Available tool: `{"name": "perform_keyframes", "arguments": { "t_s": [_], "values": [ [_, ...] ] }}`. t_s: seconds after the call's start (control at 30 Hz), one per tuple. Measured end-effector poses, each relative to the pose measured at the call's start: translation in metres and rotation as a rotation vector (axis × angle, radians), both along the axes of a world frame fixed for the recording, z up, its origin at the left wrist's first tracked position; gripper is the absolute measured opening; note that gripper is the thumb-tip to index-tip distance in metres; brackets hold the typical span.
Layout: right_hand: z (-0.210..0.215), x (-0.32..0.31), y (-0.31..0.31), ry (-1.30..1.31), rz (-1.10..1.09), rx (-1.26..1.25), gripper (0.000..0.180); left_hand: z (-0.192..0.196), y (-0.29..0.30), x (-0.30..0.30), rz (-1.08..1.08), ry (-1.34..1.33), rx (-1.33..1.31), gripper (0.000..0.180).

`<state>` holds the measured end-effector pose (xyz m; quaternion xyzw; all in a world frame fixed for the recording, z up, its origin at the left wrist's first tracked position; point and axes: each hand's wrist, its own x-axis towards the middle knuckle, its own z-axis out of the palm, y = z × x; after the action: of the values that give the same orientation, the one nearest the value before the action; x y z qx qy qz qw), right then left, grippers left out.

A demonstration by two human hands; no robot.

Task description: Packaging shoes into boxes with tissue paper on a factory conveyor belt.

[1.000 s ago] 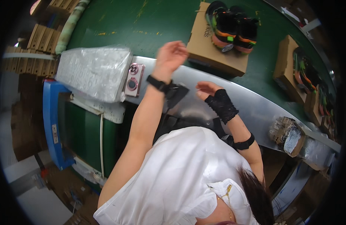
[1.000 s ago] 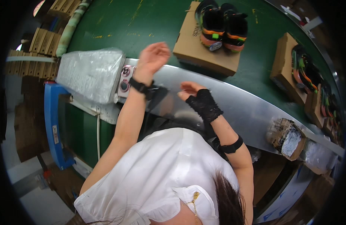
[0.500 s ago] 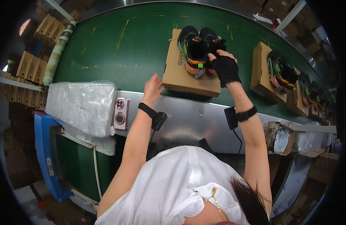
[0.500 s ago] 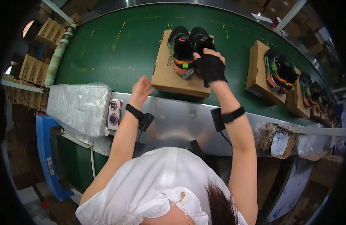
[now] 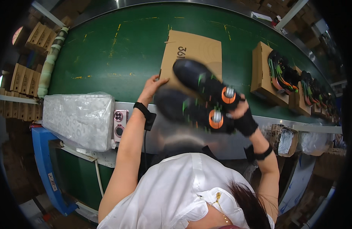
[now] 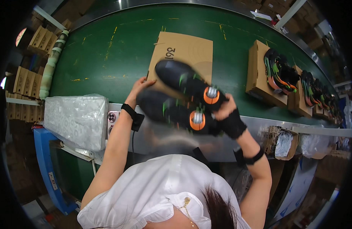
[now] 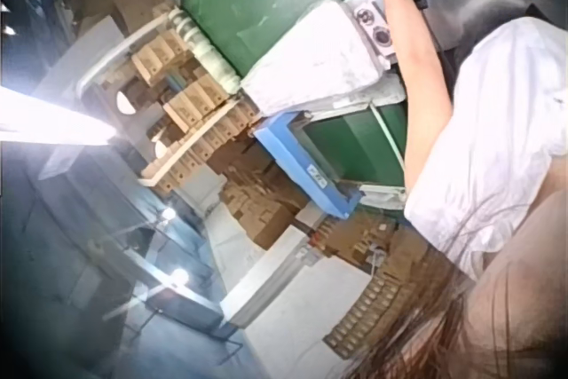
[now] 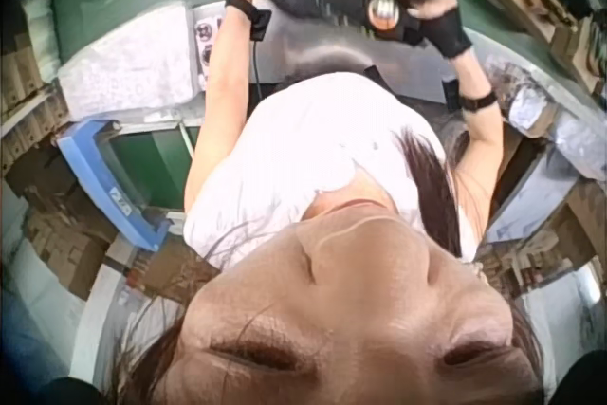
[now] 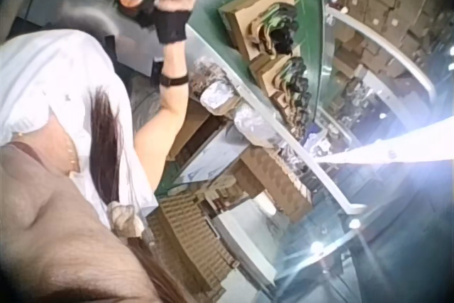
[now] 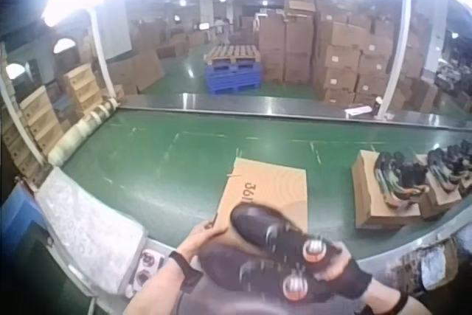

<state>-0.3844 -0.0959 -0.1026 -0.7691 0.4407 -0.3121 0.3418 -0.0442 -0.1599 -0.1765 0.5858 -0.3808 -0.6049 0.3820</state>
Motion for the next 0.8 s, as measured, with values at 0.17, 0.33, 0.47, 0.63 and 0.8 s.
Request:
{"name": "perform_keyframes", "arguments": {
  "t_s": [0.17,0.33,0.47,0.63,0.8],
  "values": [
    [-0.022,-0.015,0.087,0.564,0.228,-0.569,0.013,0.069,-0.011,-0.038,0.127,-0.214,-0.217,0.056],
    [-0.012,-0.011,0.096,0.681,0.182,-0.059,0.015,0.113,0.019,-0.118,-0.126,-0.583,-0.433,0.054],
    [0.056,0.001,0.054,0.114,-0.507,-0.436,0.050,0.106,0.054,-0.164,-0.384,-0.869,-1.007,0.058],
    [0.043,-0.016,0.026,0.271,-0.403,-0.405,0.066,0.112,0.062,-0.184,-0.555,-1.070,-1.029,0.055],
    [0.050,-0.022,0.021,0.269,-0.427,-0.142,0.055,0.106,0.065,-0.181,-0.516,-1.196,-1.073,0.054]
  ]
}}
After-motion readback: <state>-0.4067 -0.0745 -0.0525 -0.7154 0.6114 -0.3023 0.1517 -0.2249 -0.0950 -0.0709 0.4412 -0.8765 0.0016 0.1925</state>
